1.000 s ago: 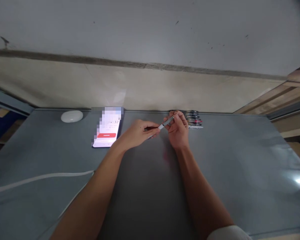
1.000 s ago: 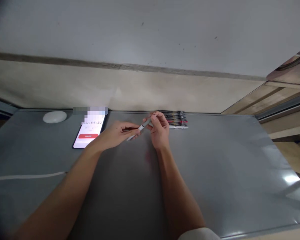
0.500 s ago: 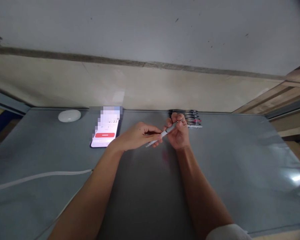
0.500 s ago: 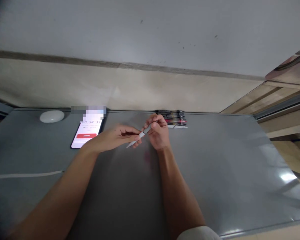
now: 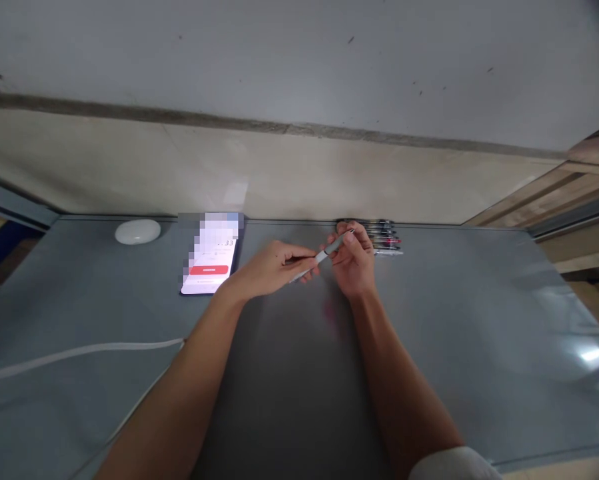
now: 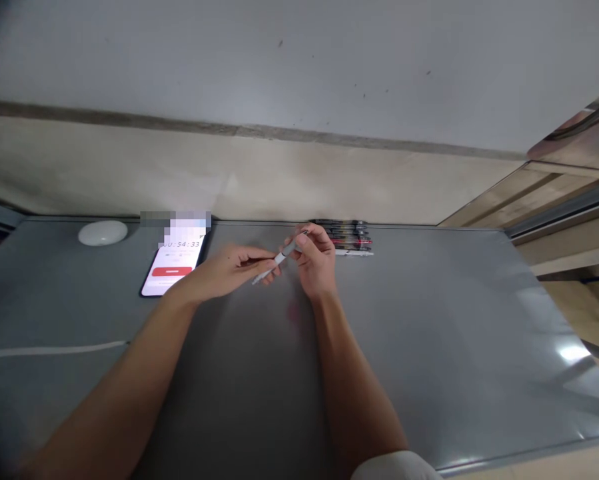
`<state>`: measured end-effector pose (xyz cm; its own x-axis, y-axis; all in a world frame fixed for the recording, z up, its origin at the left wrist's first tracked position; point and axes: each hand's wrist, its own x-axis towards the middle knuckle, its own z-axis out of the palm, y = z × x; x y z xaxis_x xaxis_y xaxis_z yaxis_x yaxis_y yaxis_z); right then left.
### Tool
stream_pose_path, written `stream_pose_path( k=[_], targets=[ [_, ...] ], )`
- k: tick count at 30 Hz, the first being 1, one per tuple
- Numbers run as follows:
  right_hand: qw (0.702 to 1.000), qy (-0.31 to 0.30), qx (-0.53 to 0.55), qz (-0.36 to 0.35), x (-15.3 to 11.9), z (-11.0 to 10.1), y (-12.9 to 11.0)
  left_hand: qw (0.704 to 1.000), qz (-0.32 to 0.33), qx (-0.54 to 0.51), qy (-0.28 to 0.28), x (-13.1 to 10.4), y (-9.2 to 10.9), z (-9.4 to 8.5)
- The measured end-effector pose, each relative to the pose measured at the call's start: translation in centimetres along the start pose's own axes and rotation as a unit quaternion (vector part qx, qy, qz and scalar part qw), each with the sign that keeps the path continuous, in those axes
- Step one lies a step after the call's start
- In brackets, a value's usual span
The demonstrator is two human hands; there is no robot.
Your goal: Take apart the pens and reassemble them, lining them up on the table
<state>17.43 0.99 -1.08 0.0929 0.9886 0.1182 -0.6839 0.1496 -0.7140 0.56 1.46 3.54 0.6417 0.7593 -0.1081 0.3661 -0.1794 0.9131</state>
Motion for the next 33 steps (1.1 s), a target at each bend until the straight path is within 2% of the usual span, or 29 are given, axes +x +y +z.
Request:
stream_pose_path(
  k=[4,7,9,14,16,18,23,29,33],
  targets=[
    [0.999,-0.033,0.040,0.005,-0.3,0.1,-0.1,0.996,0.005,-0.034,-0.079,-0.3,0.3,-0.1],
    [0.998,-0.037,0.051,0.011,-0.4,0.1,-0.2,0.994,0.007,-0.048,-0.099,-0.4,0.6,0.1],
    [0.999,-0.017,0.033,0.007,-0.2,0.1,-0.1,0.997,0.002,-0.039,-0.073,-0.2,0.6,0.2],
    [0.996,0.090,-0.023,-0.014,0.4,0.3,0.3,0.997,-0.036,0.008,0.073,0.3,-0.1,0.8],
    [0.994,0.109,-0.025,-0.016,0.5,0.4,0.3,0.994,-0.040,0.008,0.100,0.5,-0.3,0.9],
    [0.994,0.106,-0.020,-0.011,0.4,0.4,0.3,0.994,-0.034,0.005,0.103,0.5,-0.4,0.8],
    [0.996,0.079,-0.023,0.019,0.2,0.3,0.0,0.999,-0.018,-0.010,0.035,0.3,-0.4,0.2],
    [1.000,-0.013,0.010,-0.002,-0.3,-0.2,0.1,0.996,0.006,-0.048,-0.078,-0.2,0.3,0.1],
    [1.000,-0.013,0.022,0.004,-0.4,-0.3,0.1,0.996,0.003,-0.047,-0.081,-0.2,0.4,0.4]
  ],
)
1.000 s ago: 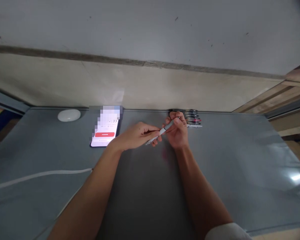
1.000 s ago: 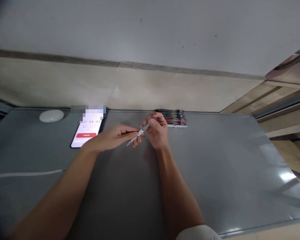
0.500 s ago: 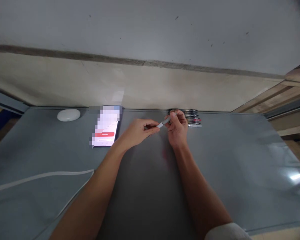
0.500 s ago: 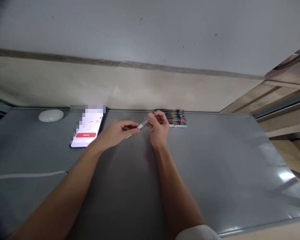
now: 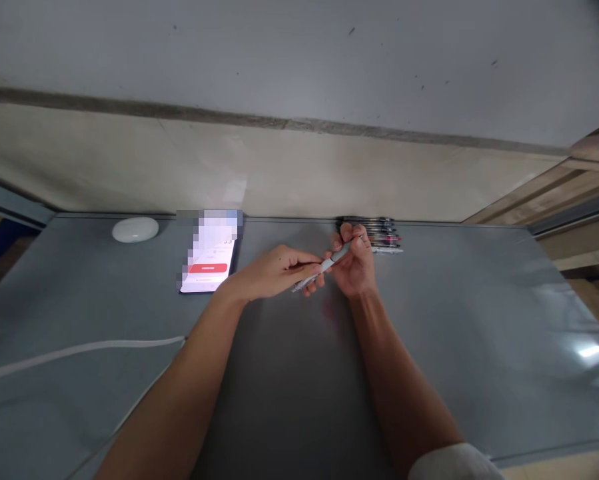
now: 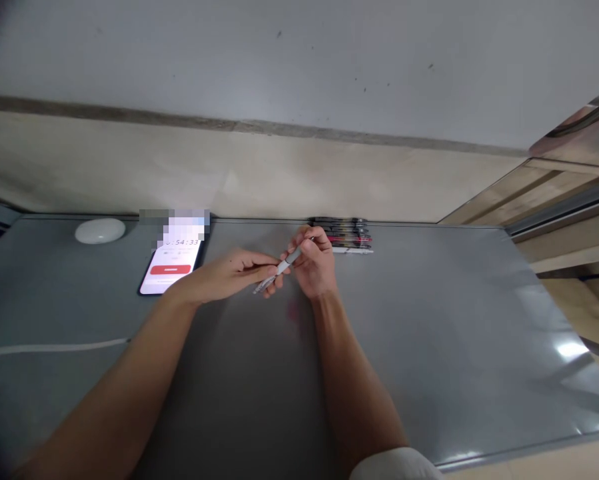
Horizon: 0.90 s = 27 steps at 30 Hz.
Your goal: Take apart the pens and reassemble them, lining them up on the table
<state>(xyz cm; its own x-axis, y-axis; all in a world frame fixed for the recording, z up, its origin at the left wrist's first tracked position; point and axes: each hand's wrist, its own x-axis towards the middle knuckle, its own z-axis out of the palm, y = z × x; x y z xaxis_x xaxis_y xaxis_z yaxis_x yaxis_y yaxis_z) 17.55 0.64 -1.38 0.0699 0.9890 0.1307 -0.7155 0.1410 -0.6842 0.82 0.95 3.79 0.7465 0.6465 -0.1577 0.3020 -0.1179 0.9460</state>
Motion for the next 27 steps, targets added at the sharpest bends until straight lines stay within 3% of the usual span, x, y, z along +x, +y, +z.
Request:
stream_pose_path(
  k=[5,8,12,20,27],
  targets=[
    [0.996,0.088,-0.022,-0.013,0.54,0.28,0.29,0.990,-0.022,0.039,0.134,0.73,-0.68,0.32],
    [0.993,0.116,-0.025,-0.018,0.75,0.51,0.47,0.984,-0.030,0.053,0.167,1.02,-0.87,0.36],
    [0.996,0.086,-0.014,-0.009,0.63,0.72,0.31,0.987,-0.023,0.045,0.150,0.82,-0.78,0.11],
    [0.999,0.024,-0.022,-0.003,0.15,0.19,0.02,1.000,0.002,-0.003,0.017,0.20,-0.62,-0.03],
    [0.997,0.067,-0.022,-0.021,0.46,0.19,0.16,0.997,-0.004,0.005,0.073,0.85,-0.71,0.45]
  ],
)
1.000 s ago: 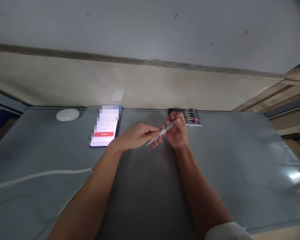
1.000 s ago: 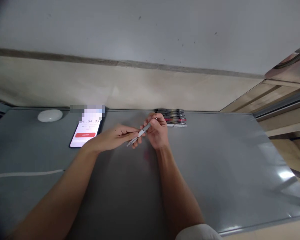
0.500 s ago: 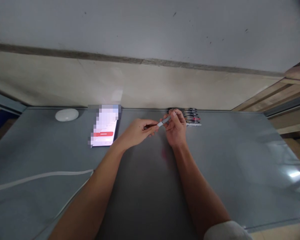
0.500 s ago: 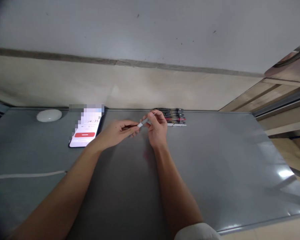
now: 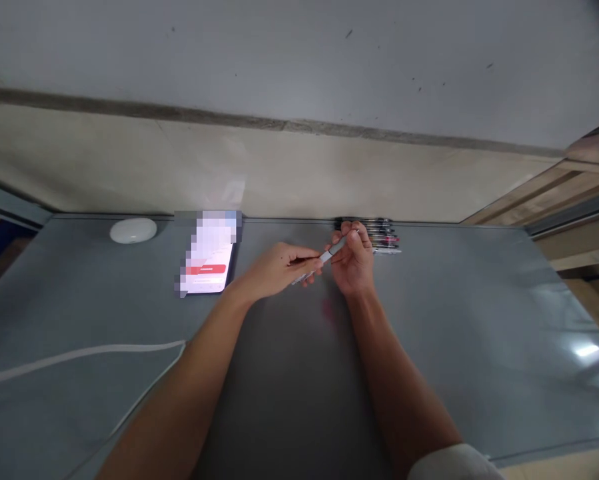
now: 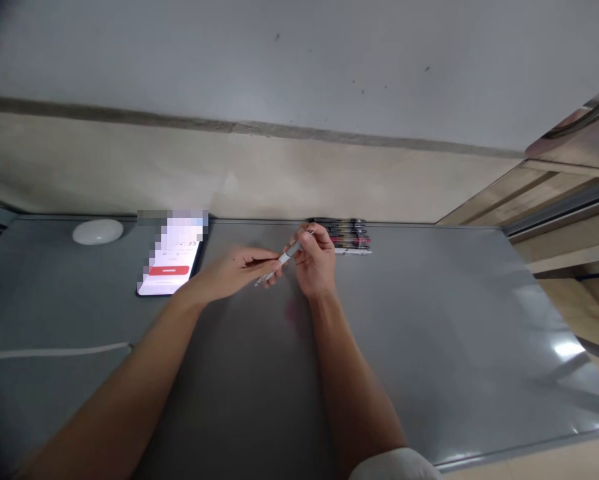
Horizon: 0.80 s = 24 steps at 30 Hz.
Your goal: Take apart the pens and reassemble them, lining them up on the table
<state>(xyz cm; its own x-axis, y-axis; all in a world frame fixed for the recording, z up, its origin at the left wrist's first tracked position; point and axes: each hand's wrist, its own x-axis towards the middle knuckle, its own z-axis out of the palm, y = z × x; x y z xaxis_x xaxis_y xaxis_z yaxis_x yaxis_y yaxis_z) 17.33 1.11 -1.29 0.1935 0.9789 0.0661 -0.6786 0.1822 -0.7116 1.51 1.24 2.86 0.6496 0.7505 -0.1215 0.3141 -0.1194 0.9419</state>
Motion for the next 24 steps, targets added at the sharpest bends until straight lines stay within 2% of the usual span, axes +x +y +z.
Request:
stream_pose_path(
  k=[4,7,11,14,16,24],
  targets=[
    [1.000,0.025,0.004,-0.004,0.11,0.32,0.12,0.999,-0.009,0.019,0.049,0.22,-0.31,0.11],
    [1.000,0.000,0.017,0.009,0.02,0.39,0.08,0.999,-0.007,0.019,0.049,0.18,-0.55,-0.04],
    [0.998,-0.048,0.030,0.027,-0.23,0.26,-0.09,1.000,0.005,-0.005,-0.009,-0.17,-0.41,-0.45],
    [0.997,-0.068,0.035,0.031,-0.39,0.13,-0.13,0.997,-0.004,-0.036,-0.068,-0.47,-0.03,-0.62],
    [0.995,-0.076,0.049,0.034,-0.44,0.08,-0.13,0.994,-0.010,-0.057,-0.088,-0.56,0.13,-0.59],
    [0.997,-0.066,0.040,0.009,-0.17,0.00,-0.09,1.000,-0.005,-0.018,-0.014,-0.07,-0.60,-0.28]
  ],
)
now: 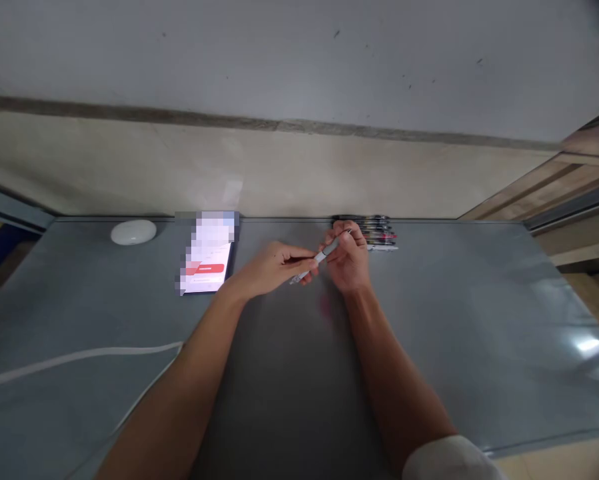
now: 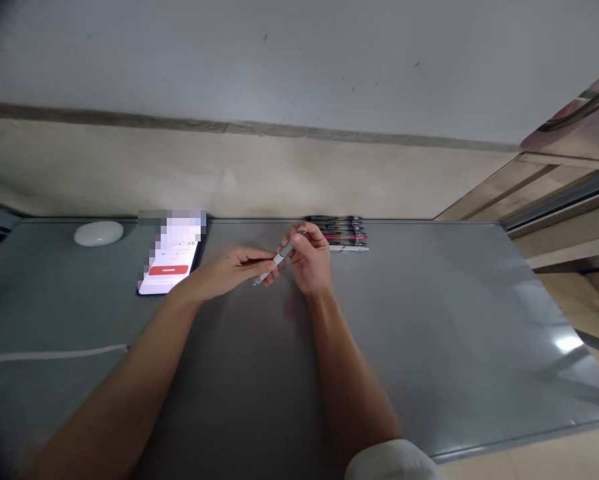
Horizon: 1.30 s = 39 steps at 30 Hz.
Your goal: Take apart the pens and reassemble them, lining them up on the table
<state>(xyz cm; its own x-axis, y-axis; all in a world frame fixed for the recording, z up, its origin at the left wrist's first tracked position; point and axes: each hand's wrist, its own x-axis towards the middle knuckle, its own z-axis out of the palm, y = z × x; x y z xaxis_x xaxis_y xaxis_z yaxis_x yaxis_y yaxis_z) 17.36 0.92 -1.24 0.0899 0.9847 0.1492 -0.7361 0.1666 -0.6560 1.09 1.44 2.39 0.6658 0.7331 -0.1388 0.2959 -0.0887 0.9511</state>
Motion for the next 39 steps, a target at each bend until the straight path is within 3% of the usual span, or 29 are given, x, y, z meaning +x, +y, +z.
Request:
stream_pose_path(
  k=[7,14,17,21,24,26,29,35,37,39],
  targets=[
    [0.996,0.073,-0.055,0.010,0.3,0.6,-0.2,0.994,-0.005,0.047,0.095,0.0,-0.2,-0.2],
    [0.969,0.114,-0.217,0.023,-0.3,0.8,-1.4,0.973,0.002,-0.056,0.224,-0.3,-0.7,0.8],
    [0.938,0.099,-0.332,0.012,-1.4,0.7,-1.6,0.915,0.026,-0.218,0.338,0.3,-0.8,2.2],
    [0.867,0.044,-0.494,-0.039,-3.2,1.1,-1.6,0.798,0.063,-0.405,0.442,1.5,-0.3,4.3],
    [0.822,0.007,-0.567,-0.044,-4.3,1.6,-1.5,0.753,0.079,-0.447,0.476,2.0,0.3,5.6],
    [0.815,0.006,-0.578,-0.044,-4.6,1.8,-1.5,0.740,0.090,-0.457,0.485,2.1,0.6,6.2],
    [0.843,0.024,-0.535,-0.053,-4.7,1.5,-1.4,0.739,0.107,-0.458,0.483,1.9,0.7,6.9],
    [0.949,0.099,-0.298,0.008,-4.3,0.9,-1.7,0.773,0.086,-0.458,0.430,0.7,-0.1,7.3],
    [0.970,0.115,-0.215,0.015,-4.1,1.1,-1.8,0.800,0.075,-0.426,0.415,0.1,-0.5,6.9],
    [0.977,0.145,-0.153,0.012,-3.8,1.4,-1.8,0.846,0.064,-0.348,0.399,-0.7,-0.9,6.2]
  ],
)
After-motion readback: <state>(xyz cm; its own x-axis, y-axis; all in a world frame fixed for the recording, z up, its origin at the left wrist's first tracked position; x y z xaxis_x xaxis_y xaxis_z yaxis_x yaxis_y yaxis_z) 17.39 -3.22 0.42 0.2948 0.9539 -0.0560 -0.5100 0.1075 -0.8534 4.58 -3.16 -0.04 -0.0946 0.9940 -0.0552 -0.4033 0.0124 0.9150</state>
